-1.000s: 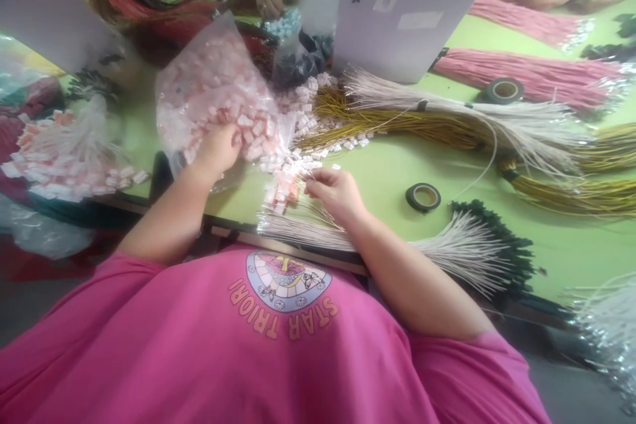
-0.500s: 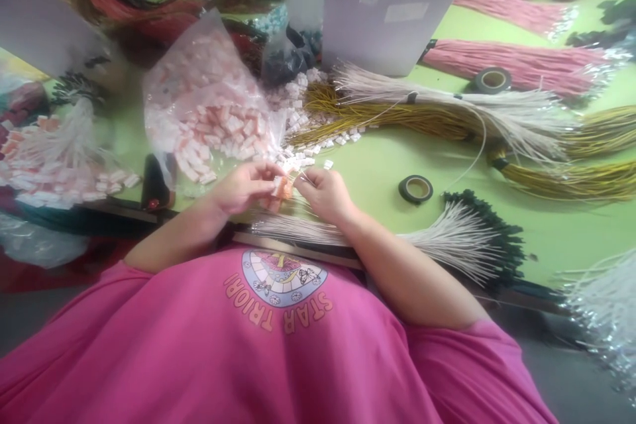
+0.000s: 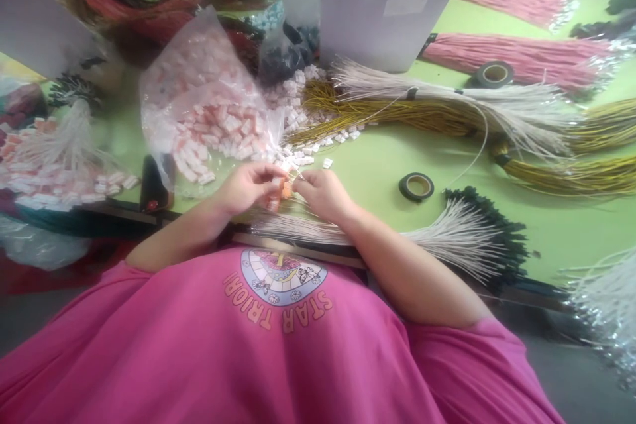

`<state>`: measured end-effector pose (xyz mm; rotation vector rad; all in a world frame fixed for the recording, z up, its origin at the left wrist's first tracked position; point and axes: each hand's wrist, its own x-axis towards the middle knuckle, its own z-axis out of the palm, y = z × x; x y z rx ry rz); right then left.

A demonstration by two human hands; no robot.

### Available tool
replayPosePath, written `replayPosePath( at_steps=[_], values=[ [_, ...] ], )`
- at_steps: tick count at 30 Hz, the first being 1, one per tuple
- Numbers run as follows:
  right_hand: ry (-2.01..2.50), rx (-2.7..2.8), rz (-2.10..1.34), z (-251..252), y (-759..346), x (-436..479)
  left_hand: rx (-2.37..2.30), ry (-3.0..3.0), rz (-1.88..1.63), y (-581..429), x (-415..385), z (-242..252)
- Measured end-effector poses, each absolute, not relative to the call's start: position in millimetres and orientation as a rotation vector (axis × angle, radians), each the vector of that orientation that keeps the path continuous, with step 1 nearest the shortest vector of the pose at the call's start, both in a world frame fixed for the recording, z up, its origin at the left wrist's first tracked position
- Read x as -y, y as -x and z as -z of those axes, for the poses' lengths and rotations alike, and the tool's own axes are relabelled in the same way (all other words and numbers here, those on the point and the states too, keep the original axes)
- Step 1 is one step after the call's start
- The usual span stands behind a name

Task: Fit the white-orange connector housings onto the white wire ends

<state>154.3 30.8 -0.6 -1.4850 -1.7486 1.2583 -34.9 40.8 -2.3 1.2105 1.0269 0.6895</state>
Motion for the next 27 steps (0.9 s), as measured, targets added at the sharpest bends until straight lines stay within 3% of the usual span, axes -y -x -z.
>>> replayPosePath(
  at_steps=[11, 21, 27],
  values=[
    [1.458, 1.738, -1.268, 4.0, -152.5, -29.3, -1.072, -1.609, -0.814, 23.1, -33.8, 6.1],
    [1.39, 1.752, -1.088, 9.4, -156.7, -34.0, -1.172, -1.885, -0.651, 43.6, -56.4, -12.4],
    [1.331, 1.56, -0.985, 15.8, -159.6, -37.1, -1.884, -2.21, -0.707, 104.9, -136.9, -7.2]
  ],
)
